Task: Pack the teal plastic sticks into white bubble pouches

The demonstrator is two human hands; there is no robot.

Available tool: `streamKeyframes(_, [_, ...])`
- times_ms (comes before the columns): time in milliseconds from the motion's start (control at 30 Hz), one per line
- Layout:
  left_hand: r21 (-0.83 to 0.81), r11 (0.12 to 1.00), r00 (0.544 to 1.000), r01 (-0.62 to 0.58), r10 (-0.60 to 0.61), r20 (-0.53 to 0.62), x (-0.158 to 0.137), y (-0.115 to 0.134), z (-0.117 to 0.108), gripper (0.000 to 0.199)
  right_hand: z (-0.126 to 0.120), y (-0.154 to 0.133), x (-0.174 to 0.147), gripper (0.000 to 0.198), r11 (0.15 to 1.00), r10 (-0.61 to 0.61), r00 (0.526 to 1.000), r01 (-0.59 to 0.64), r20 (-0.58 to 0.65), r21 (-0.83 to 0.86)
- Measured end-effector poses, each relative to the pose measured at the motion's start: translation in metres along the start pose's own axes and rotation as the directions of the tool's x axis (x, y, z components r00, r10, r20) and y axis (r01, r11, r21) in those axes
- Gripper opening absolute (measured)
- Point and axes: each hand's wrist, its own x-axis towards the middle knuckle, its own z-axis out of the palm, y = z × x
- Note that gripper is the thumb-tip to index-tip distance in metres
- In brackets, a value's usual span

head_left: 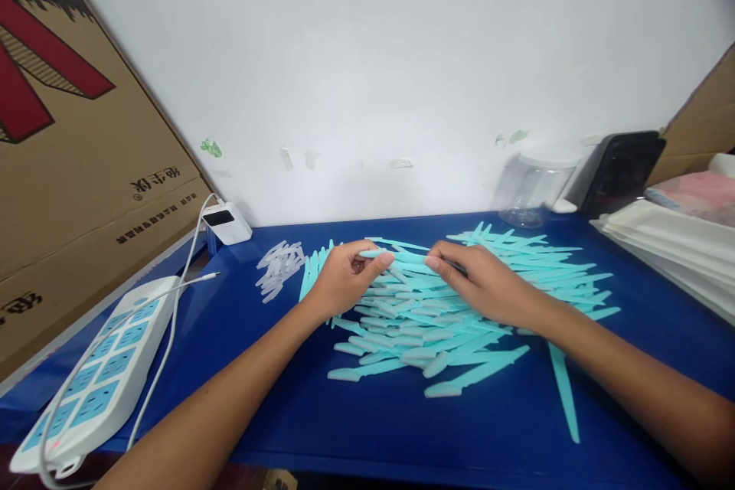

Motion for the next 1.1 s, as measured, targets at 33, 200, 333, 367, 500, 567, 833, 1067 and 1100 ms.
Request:
streamKeyframes(33, [-0.011,1.000,1.000,0.002,-0.002,0.006,0.000,0.000,0.000,0.048,0.000,0.000,0.000,0.041,1.000,0.002,1.000,-0.002,-0.001,-0.003])
streamKeyframes(200, [-0.008,1.000,0.998,-0.005,0.005,-0.059,0.002,-0.003,-0.006,0.047,-0.003,0.001,0.000,0.041,1.000,0.010,0.999,-0.011,-0.046,-0.011])
streamKeyframes(333, [-0.023,1.000,0.997,-0.005,0.004,-0.078,0.002,-0.003,-0.009,0.049,-0.007,0.002,0.001,0.042,1.000,0.015,0.999,-0.015,-0.047,0.003])
streamKeyframes(367, [-0.018,1.000,0.997,-0.006,0.005,-0.075,0.002,-0.002,-0.010,0.049,-0.007,0.002,0.001,0.042,1.000,0.019,0.999,-0.019,-0.038,0.003])
streamKeyframes(500, [0.011,1.000,0.998,-0.028,0.029,-0.064,0.002,0.002,-0.010,0.052,-0.006,-0.001,0.002,0.044,1.000,0.023,0.999,-0.023,-0.030,0.001])
streamKeyframes(567, [0.031,0.999,0.997,-0.043,0.045,-0.059,0.002,0.005,-0.010,0.052,-0.005,-0.004,0.002,0.044,1.000,0.016,0.999,-0.016,-0.046,0.009])
streamKeyframes(833, [-0.007,0.998,0.970,-0.063,0.060,-0.236,0.015,-0.007,-0.058,0.051,-0.020,0.009,0.004,0.044,0.999,0.017,0.990,-0.023,-0.143,-0.042])
streamKeyframes(1067, [0.127,0.991,0.995,-0.040,0.051,-0.084,0.016,-0.014,-0.063,0.051,-0.018,0.013,0.004,0.041,0.999,-0.011,0.995,0.006,-0.104,-0.047])
streamKeyframes(1100, [0.143,0.989,0.998,-0.046,0.051,-0.036,0.014,-0.012,-0.055,0.051,-0.015,0.010,0.003,0.041,0.999,-0.030,0.996,0.026,-0.084,-0.046])
